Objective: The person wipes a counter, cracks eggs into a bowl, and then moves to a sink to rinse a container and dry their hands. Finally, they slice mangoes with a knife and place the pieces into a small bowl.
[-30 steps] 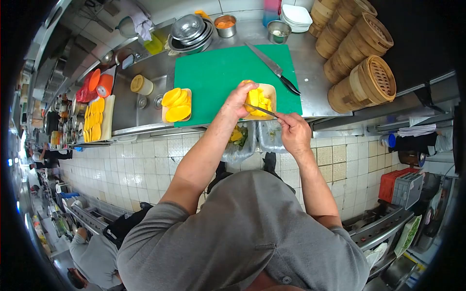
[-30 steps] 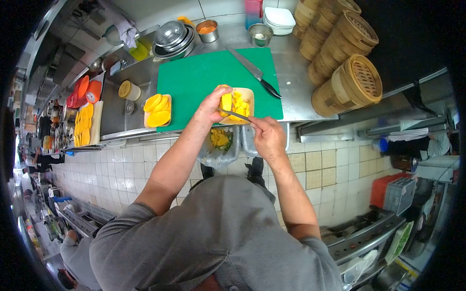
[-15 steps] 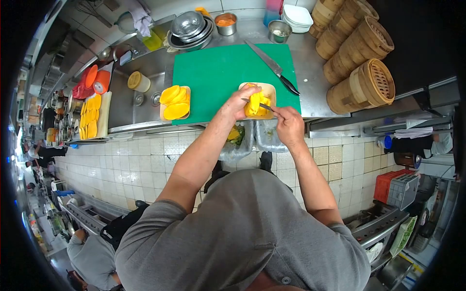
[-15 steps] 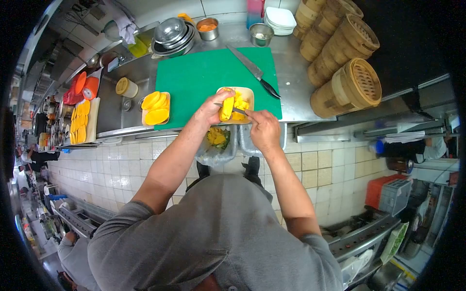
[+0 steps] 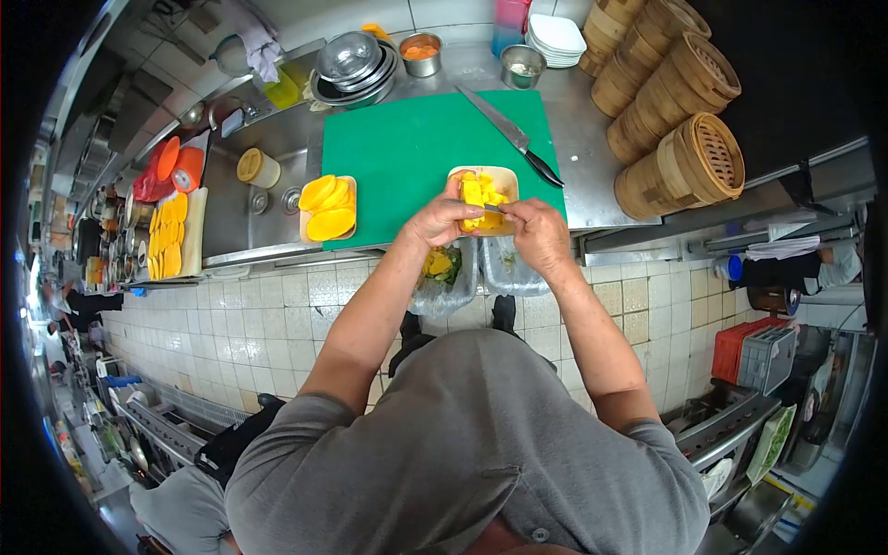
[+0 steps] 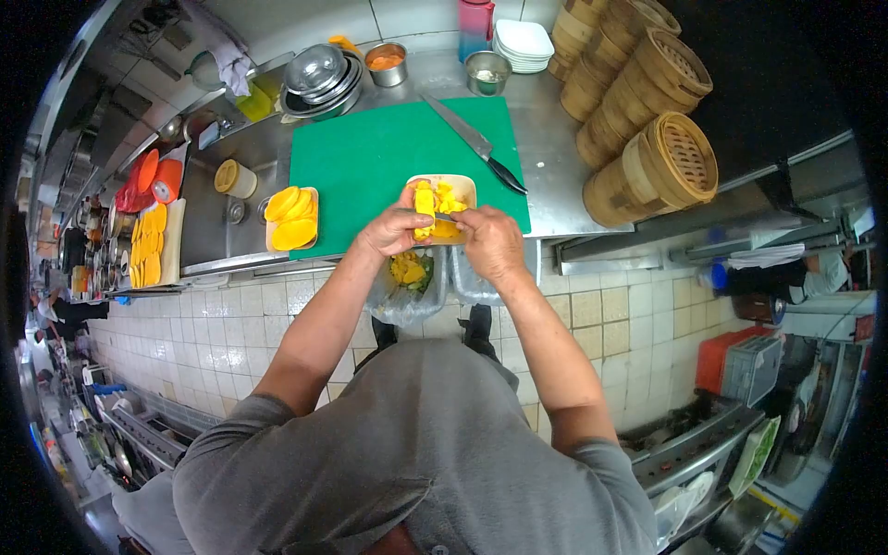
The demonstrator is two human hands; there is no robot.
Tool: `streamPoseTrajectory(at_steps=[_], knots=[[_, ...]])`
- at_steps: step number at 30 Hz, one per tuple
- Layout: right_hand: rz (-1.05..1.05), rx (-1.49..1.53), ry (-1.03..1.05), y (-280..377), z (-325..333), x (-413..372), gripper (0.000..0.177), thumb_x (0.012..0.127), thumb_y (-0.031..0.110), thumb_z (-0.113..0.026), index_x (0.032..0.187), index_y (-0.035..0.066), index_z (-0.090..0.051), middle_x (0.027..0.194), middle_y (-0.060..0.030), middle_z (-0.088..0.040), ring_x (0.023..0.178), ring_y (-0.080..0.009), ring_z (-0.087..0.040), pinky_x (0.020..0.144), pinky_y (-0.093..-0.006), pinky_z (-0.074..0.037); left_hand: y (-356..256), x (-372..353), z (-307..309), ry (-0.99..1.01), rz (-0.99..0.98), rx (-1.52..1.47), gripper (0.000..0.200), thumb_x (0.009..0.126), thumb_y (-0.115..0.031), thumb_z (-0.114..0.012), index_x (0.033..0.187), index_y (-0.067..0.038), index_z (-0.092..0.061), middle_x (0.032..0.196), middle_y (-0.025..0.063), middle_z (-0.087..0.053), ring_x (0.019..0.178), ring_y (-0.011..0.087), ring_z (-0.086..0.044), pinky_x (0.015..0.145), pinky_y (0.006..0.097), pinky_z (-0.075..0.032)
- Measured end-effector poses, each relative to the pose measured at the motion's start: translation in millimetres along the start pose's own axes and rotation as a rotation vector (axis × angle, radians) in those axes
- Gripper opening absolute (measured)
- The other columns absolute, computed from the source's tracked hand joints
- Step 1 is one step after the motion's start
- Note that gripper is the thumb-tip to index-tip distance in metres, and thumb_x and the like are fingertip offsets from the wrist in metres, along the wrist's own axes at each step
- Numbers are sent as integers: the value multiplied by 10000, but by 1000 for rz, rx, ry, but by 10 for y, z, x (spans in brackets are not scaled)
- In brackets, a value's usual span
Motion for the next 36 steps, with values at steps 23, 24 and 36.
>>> streamPoseTrajectory(at_steps=[23,24,36], knots=[[37,-36,-131,-108,-184,109,170,884,146,-705,1024,162,-799,921,-107,-729,890,-345,-697,771,-473,-550,58,70,121,-34,20,-67,707,878,-8,-694,1468,-210,-362,1108,58,-627,856,148,-681,604,322,-599],[-3,-40,-137,-195,-196,116,169,887,151,-702,1024,166,-799,925,-108,-730,891,-347,-697,770,-474,-550,60,70,182,-5,27,-58,703,876,-2,-688,1467,-202,-364,1130,65,-627,868,150,-685,605,317,-598],[-152,-398,65,-436,-72,140,174,922,214,-664,1040,205,-791,938,-135,-742,885,-372,-719,766,-510,-564,-21,-171,-86,-477,227,283,846,837,10,-713,1541,-261,-330,1299,110,-605,1069,254,-671,741,431,-595]])
Point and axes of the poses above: each hand's wrist, its own x-axis towards the middle knuckle, its own z-axis out of the back of the hand, y = z × x, the point moved 6 cm from there along x, towards the middle knuckle
